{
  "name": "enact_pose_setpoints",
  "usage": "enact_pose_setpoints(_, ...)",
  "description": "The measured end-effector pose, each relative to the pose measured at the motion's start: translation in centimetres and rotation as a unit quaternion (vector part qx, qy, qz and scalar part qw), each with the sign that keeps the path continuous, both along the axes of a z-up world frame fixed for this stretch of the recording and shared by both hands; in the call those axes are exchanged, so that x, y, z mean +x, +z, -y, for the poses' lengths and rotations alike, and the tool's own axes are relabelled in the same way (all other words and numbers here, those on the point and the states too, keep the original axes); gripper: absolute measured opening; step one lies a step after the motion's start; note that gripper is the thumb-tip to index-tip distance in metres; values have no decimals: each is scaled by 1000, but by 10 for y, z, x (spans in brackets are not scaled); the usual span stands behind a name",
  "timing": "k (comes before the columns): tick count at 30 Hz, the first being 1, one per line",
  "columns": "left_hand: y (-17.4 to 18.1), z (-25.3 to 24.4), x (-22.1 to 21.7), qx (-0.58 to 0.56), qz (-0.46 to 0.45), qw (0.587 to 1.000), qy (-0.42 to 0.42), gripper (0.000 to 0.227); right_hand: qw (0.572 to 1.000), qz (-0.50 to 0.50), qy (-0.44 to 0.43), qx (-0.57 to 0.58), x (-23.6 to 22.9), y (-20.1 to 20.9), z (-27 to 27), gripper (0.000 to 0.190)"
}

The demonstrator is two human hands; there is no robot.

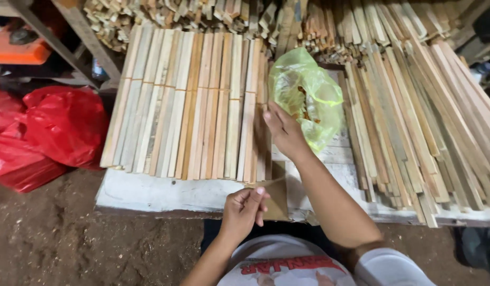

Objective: Sorting and inspecting thin wooden strips from a pile

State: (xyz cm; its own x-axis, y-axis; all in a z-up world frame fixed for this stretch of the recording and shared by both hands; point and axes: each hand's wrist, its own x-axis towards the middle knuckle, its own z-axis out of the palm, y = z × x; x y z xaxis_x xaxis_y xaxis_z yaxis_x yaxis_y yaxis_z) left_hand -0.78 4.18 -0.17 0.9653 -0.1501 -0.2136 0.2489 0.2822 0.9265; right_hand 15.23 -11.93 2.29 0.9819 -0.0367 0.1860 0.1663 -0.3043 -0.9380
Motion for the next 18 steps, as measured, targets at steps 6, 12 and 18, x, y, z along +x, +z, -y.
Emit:
enact_pose_setpoints(6, -2, 40, 13, 111, 36, 978, -171, 18, 940, 117, -121, -297, -87, -10, 101, 44)
enact_pose_setpoints(12, -17, 108, 33, 93, 126, 971, -183, 24, 822, 31, -257, -507, -175, -14, 152, 39)
enact_pose_setpoints(18, -47, 182, 77, 206, 156, 937, -237, 37, 824, 78, -245, -506, -175, -43, 171, 16)
